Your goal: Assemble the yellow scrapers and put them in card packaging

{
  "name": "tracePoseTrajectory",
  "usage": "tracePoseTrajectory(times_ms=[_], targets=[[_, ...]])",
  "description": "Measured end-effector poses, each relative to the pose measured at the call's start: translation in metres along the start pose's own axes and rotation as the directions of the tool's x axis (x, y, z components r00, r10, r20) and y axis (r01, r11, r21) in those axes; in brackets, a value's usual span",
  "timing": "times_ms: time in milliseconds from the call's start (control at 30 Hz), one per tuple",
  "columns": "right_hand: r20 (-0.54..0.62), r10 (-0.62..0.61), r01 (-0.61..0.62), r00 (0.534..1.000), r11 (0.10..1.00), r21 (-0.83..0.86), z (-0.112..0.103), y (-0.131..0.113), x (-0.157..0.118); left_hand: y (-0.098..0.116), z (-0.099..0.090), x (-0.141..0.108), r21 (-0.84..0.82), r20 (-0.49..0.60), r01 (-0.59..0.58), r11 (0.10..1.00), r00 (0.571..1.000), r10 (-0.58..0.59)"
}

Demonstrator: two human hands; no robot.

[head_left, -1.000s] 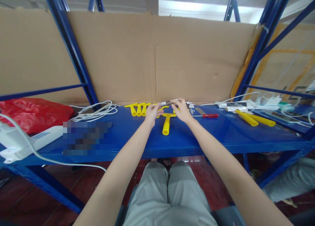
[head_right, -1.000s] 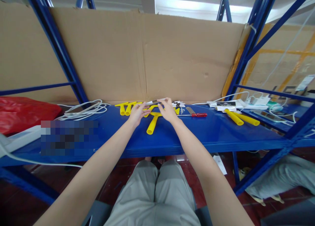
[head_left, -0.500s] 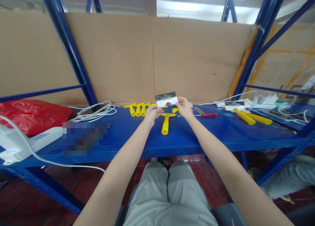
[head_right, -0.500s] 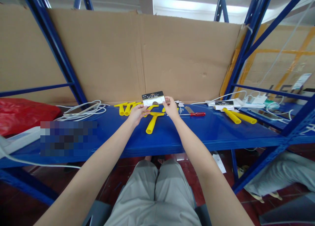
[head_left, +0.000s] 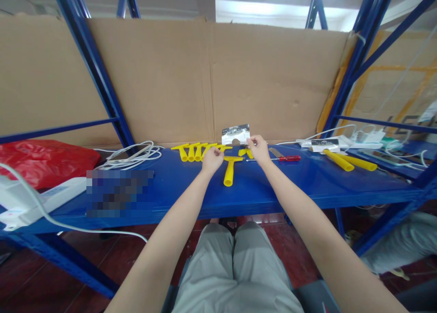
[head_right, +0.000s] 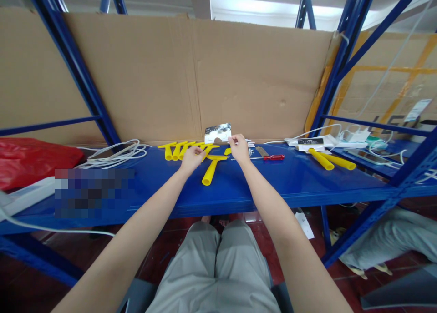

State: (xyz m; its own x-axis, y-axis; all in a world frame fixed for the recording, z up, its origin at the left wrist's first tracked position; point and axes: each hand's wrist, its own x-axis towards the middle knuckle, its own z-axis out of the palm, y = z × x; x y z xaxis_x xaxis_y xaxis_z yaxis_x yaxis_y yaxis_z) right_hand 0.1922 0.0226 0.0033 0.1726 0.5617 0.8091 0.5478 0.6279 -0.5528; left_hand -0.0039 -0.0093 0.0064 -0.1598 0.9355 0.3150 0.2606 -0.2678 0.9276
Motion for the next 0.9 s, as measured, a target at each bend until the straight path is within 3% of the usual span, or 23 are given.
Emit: tracePoseTrajectory(times_ms=[100,167,367,600,800,900], targets=[[-0.042,0.031,-0.031,0.999,0.999,0.008,-0.001,-0.001,0.0,-0.007,0.003,-0.002,0.028,0.137,0.041,0.999,0.99,-0.044],[-0.053,0.048,-0.047,0.997,0.999,0.022,-0.001,-0.002,0.0,-0.007,0.003,-0.004,0.037,0.164,0.066,0.997,0.984,-0.072],[-0.027,0.091,-0.09,0.995,0.995,0.05,0.0,-0.005,-0.001,-0.004,0.002,-0.008,0.251,0.298,-0.002,0.968,0.952,-0.075],[-0.046,0.084,-0.081,0.995,0.995,0.06,0.0,-0.004,-0.002,-0.009,0.005,-0.007,0.136,0.244,0.016,0.991,0.968,-0.049],[-0.145,0.067,-0.061,0.987,0.997,0.046,-0.003,-0.003,0.0,0.0,0.006,-0.013,0.028,0.321,0.134,0.991,0.937,-0.136],[-0.202,0.071,-0.061,0.977,0.997,0.055,-0.004,-0.001,0.001,0.005,0.005,-0.015,-0.049,0.3,0.205,0.977,0.937,-0.182]])
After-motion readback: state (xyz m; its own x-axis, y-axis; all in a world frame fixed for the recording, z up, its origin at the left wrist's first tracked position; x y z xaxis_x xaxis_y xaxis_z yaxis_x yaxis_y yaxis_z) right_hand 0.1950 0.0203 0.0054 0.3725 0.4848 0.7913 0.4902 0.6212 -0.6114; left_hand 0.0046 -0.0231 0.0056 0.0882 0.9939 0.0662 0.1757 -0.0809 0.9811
